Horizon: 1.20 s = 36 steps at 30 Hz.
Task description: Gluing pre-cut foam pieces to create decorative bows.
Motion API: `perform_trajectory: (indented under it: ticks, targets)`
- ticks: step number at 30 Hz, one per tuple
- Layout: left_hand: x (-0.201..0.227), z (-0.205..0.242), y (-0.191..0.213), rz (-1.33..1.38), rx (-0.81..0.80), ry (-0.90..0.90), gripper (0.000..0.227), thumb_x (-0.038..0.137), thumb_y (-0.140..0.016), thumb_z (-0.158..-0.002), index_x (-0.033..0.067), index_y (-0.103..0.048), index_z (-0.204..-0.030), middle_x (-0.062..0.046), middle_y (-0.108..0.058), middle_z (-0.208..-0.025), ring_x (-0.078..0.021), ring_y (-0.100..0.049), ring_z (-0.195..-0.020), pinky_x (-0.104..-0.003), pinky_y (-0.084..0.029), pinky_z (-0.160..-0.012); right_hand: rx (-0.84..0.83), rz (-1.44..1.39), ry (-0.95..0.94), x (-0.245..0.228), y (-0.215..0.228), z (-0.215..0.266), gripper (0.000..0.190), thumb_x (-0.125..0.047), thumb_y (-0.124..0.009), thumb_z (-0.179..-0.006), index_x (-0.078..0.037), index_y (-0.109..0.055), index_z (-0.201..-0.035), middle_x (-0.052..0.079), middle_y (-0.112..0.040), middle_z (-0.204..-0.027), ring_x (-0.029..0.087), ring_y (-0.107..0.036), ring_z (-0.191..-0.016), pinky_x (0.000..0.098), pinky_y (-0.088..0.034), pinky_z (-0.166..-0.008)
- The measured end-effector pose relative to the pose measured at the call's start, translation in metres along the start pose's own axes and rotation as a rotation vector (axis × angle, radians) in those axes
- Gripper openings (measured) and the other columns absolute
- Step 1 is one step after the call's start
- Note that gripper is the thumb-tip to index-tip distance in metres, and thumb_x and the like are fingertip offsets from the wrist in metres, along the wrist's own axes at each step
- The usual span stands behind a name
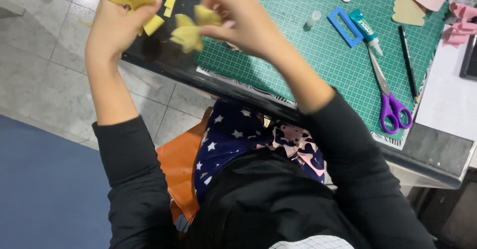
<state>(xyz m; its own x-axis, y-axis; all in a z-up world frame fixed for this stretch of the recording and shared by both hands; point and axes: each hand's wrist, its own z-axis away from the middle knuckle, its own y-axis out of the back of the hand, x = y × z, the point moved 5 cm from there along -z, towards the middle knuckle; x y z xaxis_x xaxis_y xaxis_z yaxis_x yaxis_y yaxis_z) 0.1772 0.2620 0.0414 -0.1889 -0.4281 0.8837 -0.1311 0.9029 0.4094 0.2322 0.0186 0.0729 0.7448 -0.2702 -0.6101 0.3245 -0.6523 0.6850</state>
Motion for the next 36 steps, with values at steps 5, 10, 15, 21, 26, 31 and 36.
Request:
perform_trajectory:
  ticks: [5,10,15,21,26,31,36]
  targets:
    - [0.071,0.002,-0.072,-0.160,-0.089,-0.024,0.055,-0.001,-0.082,-0.082,0.0027,-0.051,-0.128,-0.014,-0.069,-0.112,-0.0247,-0.071,-0.095,-0.034,-0.058,-0.080,0.106,-0.169,-0.256,-0.001,0.096,0.113,0.046,-0.004,-0.073,-0.099,0.000,-0.047,-0.136,0.027,-0.067,-0.110,0.033,-0.076,-0.092,0.0284,-0.067,-0.065]
    - [0.104,0.009,-0.205,-0.126,-0.379,0.109,0.064,0.018,-0.088,-0.071,0.0106,-0.056,-0.126,-0.010,-0.072,-0.114,-0.0225,-0.075,-0.093,-0.030,-0.066,-0.076,0.412,0.033,-0.572,0.035,0.132,0.210,0.042,-0.004,-0.082,-0.095,-0.001,-0.057,-0.129,0.024,-0.065,-0.112,0.021,-0.062,-0.080,0.0281,-0.054,-0.069]
    - [0.096,0.018,-0.295,-0.346,-0.470,-0.200,0.069,0.031,-0.085,-0.075,0.0138,-0.052,-0.133,-0.012,-0.056,-0.116,-0.0463,-0.062,-0.110,-0.059,-0.054,-0.093,0.421,0.017,-0.713,0.043,0.127,0.235,0.057,-0.008,-0.090,-0.089,-0.009,-0.059,-0.137,0.025,-0.059,-0.130,0.045,-0.067,-0.099,0.0439,-0.062,-0.081]
    - [0.081,0.008,-0.297,-0.314,-0.386,-0.192,0.056,0.023,-0.085,-0.074,0.0152,-0.060,-0.123,-0.011,-0.053,-0.130,-0.0509,-0.061,-0.111,-0.058,-0.052,-0.094,0.415,0.252,-0.601,0.031,0.131,0.241,0.046,-0.006,-0.089,-0.089,-0.004,-0.066,-0.129,0.021,-0.060,-0.131,0.043,-0.068,-0.106,0.0436,-0.063,-0.081]
    - [0.110,0.004,-0.266,-0.159,-0.318,-0.132,0.042,0.014,-0.082,-0.075,0.0121,-0.066,-0.114,-0.010,-0.052,-0.143,-0.0413,-0.063,-0.115,-0.051,-0.051,-0.096,0.446,0.337,-0.562,0.017,0.134,0.234,0.033,-0.003,-0.086,-0.089,0.000,-0.070,-0.118,0.017,-0.066,-0.126,0.032,-0.069,-0.104,0.0376,-0.062,-0.086]
    - [0.105,-0.005,-0.255,-0.117,-0.265,-0.048,0.041,0.015,-0.085,-0.074,0.0148,-0.068,-0.111,-0.007,-0.056,-0.142,-0.0282,-0.061,-0.123,-0.044,-0.049,-0.103,0.474,0.400,-0.541,0.016,0.136,0.233,0.029,0.002,-0.083,-0.088,0.004,-0.069,-0.113,0.017,-0.072,-0.121,0.025,-0.072,-0.097,0.0331,-0.062,-0.087]
    - [0.106,-0.007,-0.229,0.021,-0.159,-0.098,0.043,-0.001,-0.081,-0.078,0.0093,-0.064,-0.116,-0.009,-0.056,-0.137,-0.0246,-0.066,-0.116,-0.036,-0.057,-0.099,0.582,0.392,-0.483,0.012,0.142,0.235,0.030,0.003,-0.084,-0.090,0.005,-0.069,-0.115,0.020,-0.070,-0.122,0.027,-0.070,-0.101,0.0350,-0.062,-0.088]
